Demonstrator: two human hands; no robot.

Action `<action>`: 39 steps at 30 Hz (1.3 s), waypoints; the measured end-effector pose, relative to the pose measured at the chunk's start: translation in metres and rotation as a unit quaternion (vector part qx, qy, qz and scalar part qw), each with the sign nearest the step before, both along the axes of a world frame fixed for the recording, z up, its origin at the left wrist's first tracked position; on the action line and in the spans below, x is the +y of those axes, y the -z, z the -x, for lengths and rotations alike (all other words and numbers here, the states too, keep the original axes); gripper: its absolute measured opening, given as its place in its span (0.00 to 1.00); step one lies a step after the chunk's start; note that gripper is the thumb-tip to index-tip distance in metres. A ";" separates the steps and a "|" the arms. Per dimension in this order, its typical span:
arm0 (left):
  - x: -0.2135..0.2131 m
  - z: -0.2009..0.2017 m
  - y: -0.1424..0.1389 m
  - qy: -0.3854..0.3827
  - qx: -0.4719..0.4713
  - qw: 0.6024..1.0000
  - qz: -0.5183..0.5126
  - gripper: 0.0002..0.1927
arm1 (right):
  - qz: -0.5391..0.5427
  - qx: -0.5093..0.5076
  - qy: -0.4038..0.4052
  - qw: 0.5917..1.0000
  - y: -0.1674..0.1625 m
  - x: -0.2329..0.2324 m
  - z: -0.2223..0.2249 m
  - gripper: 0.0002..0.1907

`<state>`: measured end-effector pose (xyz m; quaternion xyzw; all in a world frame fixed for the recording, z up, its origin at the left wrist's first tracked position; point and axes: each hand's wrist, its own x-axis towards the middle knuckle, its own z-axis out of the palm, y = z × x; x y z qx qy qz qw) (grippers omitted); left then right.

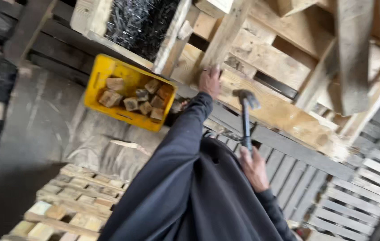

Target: The person disassembles wooden pallets on a work surface, using a claw hammer to pry nails out of the planks. They pull freed boards free, drop removed nails and scrap wood blocks into a yellow crate, and stack the salvaged planks aside.

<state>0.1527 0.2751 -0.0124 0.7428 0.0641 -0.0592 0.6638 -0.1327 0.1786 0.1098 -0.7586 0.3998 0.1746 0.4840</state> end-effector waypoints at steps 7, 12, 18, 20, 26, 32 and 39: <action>-0.011 0.014 0.011 0.045 0.056 0.994 -0.078 0.25 | 0.066 -0.075 -0.089 0.991 0.053 -0.003 0.010 0.36; -0.004 0.024 0.009 0.155 -0.132 0.943 -0.265 0.21 | 0.014 -0.074 0.002 0.997 0.061 -0.002 0.045 0.37; 0.014 0.050 0.019 0.008 0.285 0.953 0.100 0.11 | 0.054 -0.053 0.118 0.990 0.001 -0.004 0.060 0.28; 0.034 0.064 0.024 -0.088 0.473 0.856 0.190 0.08 | 0.075 -0.019 0.160 0.984 -0.014 -0.013 0.060 0.27; 0.075 0.116 0.020 -0.072 0.502 0.759 0.408 0.06 | 0.297 -0.112 0.052 0.947 -0.025 -0.118 0.044 0.26; 0.050 0.062 -0.036 -0.176 0.397 0.712 0.551 0.07 | 0.414 -0.091 -0.166 0.891 -0.032 -0.268 -0.021 0.27; 0.085 -0.145 -0.072 -0.174 0.056 0.772 0.609 0.21 | 0.406 -0.028 -0.261 0.875 0.039 -0.358 -0.105 0.30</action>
